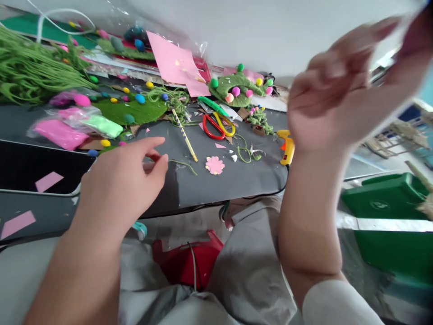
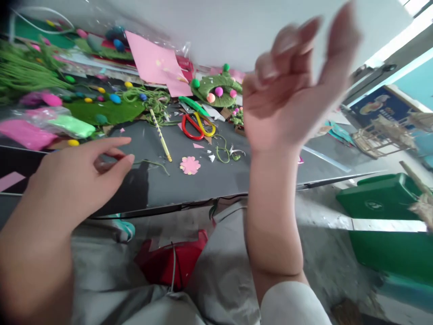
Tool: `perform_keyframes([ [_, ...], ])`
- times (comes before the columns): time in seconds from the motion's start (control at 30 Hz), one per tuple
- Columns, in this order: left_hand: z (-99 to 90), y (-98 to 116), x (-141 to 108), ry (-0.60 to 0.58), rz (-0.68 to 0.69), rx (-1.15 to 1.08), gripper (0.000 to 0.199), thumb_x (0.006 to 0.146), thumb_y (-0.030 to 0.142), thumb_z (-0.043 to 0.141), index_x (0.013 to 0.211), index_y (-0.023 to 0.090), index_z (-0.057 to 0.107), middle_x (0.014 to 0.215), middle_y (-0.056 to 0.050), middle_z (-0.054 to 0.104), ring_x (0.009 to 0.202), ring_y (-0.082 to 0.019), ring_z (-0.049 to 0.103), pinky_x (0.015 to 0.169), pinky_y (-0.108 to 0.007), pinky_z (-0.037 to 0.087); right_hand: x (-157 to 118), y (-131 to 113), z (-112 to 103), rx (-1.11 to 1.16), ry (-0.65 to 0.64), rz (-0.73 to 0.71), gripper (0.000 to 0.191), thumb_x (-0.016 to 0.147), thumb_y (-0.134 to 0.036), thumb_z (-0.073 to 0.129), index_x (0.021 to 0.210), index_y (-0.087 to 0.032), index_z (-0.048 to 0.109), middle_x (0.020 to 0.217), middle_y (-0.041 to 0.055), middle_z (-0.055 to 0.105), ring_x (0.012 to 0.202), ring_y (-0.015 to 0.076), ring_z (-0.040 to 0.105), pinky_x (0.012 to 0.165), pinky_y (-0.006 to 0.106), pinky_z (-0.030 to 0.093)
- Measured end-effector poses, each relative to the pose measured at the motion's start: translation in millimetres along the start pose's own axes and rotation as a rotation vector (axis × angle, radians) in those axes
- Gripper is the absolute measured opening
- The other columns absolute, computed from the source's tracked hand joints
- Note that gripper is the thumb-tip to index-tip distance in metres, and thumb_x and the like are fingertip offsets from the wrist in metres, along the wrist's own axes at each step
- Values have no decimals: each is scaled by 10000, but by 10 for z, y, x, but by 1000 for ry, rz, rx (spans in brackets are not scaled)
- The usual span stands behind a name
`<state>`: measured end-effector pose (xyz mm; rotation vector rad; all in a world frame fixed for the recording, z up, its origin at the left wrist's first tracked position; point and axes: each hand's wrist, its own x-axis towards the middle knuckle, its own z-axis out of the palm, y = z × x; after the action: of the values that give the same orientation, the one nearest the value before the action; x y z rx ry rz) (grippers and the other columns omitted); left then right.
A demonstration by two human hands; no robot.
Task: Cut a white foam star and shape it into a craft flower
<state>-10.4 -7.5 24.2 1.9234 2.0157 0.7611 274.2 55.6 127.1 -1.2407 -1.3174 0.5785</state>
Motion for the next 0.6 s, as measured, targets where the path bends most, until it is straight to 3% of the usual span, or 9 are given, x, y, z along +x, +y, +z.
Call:
perform_keyframes([
  [0.07,-32,30,3,35,10,-101,402,971,571,564,1187,282,743,889,-8,720,763,-218,613,762,-361,436,52,316,235,101,-20,6,307,987,-506,459,845,-253,559,917,53,628,754,155,579,669,330,486],
  [0.13,-18,70,-7,2,-4,-266,418,967,617,548,1000,252,749,813,-6,700,702,-189,602,683,-327,424,86,669,423,36,-154,71,176,847,-372,707,798,-221,632,825,49,671,686,156,570,648,335,470],
  [0.17,1,86,-12,-39,-27,-353,431,971,622,528,932,244,731,772,-5,682,675,-181,588,639,-319,408,95,829,487,-138,-263,88,120,834,-327,709,815,-220,660,816,42,693,715,169,601,680,342,486],
  [0.23,51,105,-16,-137,-94,-508,395,996,552,473,941,243,713,726,-1,650,633,-173,547,583,-313,381,102,1065,563,-481,-325,63,118,869,-324,652,843,-213,683,824,51,718,756,190,634,737,364,513],
  [0.27,78,109,-16,-167,-135,-603,346,996,488,465,1007,248,714,747,1,652,640,-172,548,575,-305,384,102,1134,585,-540,-339,52,132,876,-333,645,852,-212,694,851,61,731,786,203,648,763,378,517],
  [0.4,155,110,-10,-213,-247,-887,337,904,378,578,1194,255,699,957,-24,690,790,-186,630,599,-268,449,124,1194,685,-710,-360,44,170,812,-383,713,859,-221,696,969,102,751,942,298,671,842,456,511],
  [0.5,183,94,-1,-216,-211,-889,440,881,372,647,1302,244,664,1077,-58,707,911,-215,667,668,-278,515,167,1191,810,-818,-371,70,224,730,-384,785,815,-221,658,969,126,734,998,352,659,852,491,502],
  [0.6,193,64,14,-171,-147,-890,521,856,382,732,1340,208,646,1148,-93,719,1012,-238,688,780,-311,570,212,1204,919,-853,-385,86,228,703,-333,798,707,-231,593,861,104,692,961,333,648,827,462,490],
])
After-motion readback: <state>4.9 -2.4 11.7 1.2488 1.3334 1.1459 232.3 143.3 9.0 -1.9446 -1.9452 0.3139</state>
